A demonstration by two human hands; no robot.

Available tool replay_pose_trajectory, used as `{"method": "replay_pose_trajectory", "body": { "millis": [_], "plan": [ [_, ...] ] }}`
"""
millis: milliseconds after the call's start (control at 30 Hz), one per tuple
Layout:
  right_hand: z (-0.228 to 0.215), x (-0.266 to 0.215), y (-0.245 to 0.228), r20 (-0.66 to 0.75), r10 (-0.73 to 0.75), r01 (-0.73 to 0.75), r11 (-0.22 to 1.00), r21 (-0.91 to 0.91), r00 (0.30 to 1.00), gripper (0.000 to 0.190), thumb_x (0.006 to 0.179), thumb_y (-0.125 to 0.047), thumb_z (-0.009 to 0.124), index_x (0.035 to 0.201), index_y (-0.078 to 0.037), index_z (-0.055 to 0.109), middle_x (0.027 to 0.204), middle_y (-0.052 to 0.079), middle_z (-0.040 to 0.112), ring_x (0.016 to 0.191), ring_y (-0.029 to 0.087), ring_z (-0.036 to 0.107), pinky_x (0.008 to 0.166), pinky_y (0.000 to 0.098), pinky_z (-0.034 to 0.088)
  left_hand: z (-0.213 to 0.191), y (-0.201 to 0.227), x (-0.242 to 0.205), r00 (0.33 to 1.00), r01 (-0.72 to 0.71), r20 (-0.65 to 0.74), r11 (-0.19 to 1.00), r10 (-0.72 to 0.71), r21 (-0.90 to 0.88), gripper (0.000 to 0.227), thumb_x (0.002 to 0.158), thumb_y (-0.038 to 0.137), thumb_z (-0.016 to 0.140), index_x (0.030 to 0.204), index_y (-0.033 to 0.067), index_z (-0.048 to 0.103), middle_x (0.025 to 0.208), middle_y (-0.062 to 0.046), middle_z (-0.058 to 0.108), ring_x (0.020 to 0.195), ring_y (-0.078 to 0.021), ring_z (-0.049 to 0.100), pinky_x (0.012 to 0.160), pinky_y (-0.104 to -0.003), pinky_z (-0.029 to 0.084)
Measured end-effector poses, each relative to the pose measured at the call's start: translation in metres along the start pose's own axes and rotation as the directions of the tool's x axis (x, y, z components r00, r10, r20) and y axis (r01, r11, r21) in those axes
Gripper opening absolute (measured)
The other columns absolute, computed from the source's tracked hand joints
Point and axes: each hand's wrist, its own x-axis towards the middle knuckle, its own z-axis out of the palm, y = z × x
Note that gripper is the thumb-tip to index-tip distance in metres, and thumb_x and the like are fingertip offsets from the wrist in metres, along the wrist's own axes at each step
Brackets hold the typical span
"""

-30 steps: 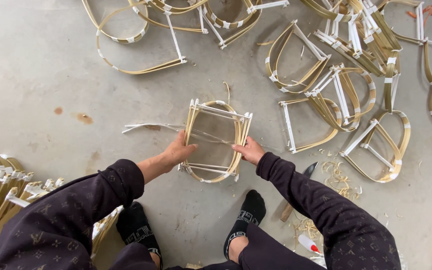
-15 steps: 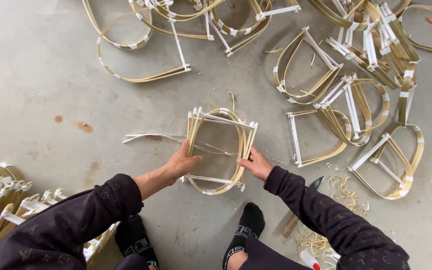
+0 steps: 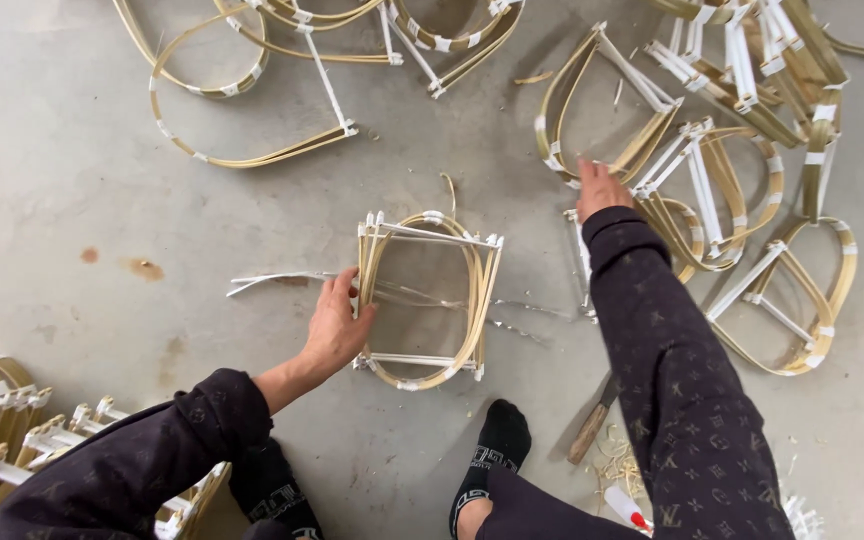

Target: Assembling strips of bamboo into curved frame structures using plastic ties.

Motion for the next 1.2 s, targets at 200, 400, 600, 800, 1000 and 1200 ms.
{"method": "replay_pose_trajectory", "body": {
  "millis": [200, 400, 600, 800, 1000, 1200],
  "plan": [
    [-0.097, -0.032, -0.025, -0.424, -0.114, 0.211, 0.959, 0.190, 0.898, 0.023, 0.093, -0.013, 0.081, 0.108, -0.005, 0.065, 0.109, 0.010, 0.062, 0.089, 0.025, 0.066, 0.076, 0.0371, 0.054, -0.003, -0.008, 0.010, 0.993, -0.117, -0.037, 0.993, 0.116, -0.025, 0.057, 0.088, 0.012, 0.065, 0.141, 0.0104, 0.047, 0.114, -0.013, 0.059, 0.087, -0.0259, 0.065, 0.080, -0.043, 0.054],
    [-0.226, -0.082, -0.097, -0.632, 0.035, 0.360, 0.797, 0.485, 0.774, 0.017, 0.109, -0.009, 0.072, 0.124, -0.003, 0.066, 0.104, 0.002, 0.065, 0.076, 0.006, 0.060, 0.067, 0.0249, 0.052, 0.003, -0.021, 0.014, 0.985, -0.161, -0.074, 0.986, 0.157, -0.048, 0.051, 0.087, 0.010, 0.066, 0.136, 0.0070, 0.051, 0.104, -0.014, 0.065, 0.081, -0.0260, 0.068, 0.077, -0.042, 0.055],
    [-0.171, -0.072, -0.159, -0.312, -0.228, 0.372, 0.742, 0.557, 0.922, 0.019, 0.106, -0.016, 0.066, 0.121, -0.006, 0.071, 0.088, 0.006, 0.065, 0.072, 0.015, 0.062, 0.064, 0.0302, 0.049, 0.009, -0.057, 0.051, 0.989, -0.133, -0.085, 0.981, 0.122, -0.143, 0.044, 0.090, 0.017, 0.066, 0.132, 0.0058, 0.058, 0.097, -0.013, 0.069, 0.079, -0.0227, 0.070, 0.072, -0.039, 0.057],
    [-0.096, -0.061, -0.171, 0.006, -0.337, 0.290, 0.819, 0.494, 0.941, 0.038, 0.100, -0.031, 0.067, 0.133, -0.011, 0.067, 0.100, 0.013, 0.067, 0.070, 0.027, 0.067, 0.067, 0.0382, 0.052, -0.014, -0.022, 0.011, 0.995, 0.091, -0.005, 0.888, -0.104, -0.450, 0.038, 0.100, 0.032, 0.058, 0.123, 0.0030, 0.067, 0.091, -0.009, 0.069, 0.074, -0.0175, 0.065, 0.067, -0.035, 0.056],
    [-0.032, -0.001, -0.042, -0.156, -0.178, 0.207, 0.959, 0.194, 0.972, 0.064, 0.095, -0.027, 0.075, 0.146, 0.003, 0.051, 0.137, 0.026, 0.057, 0.101, 0.044, 0.064, 0.084, 0.0498, 0.052, -0.022, -0.006, -0.007, 0.977, -0.203, -0.106, 0.954, 0.183, -0.222, 0.042, 0.092, 0.025, 0.068, 0.128, 0.0041, 0.063, 0.097, -0.008, 0.068, 0.075, -0.0169, 0.065, 0.069, -0.033, 0.055],
    [0.015, -0.008, 0.034, 0.076, 0.018, -0.016, 1.000, -0.019, 0.997, 0.038, 0.089, -0.024, 0.077, 0.121, -0.005, 0.068, 0.115, 0.022, 0.068, 0.105, 0.041, 0.065, 0.089, 0.0498, 0.053, -0.016, 0.002, -0.006, 0.963, -0.266, -0.078, 0.953, 0.257, -0.145, 0.047, 0.086, 0.012, 0.070, 0.132, 0.0073, 0.061, 0.097, -0.009, 0.063, 0.071, -0.0188, 0.064, 0.069, -0.036, 0.056]
  ]
}}
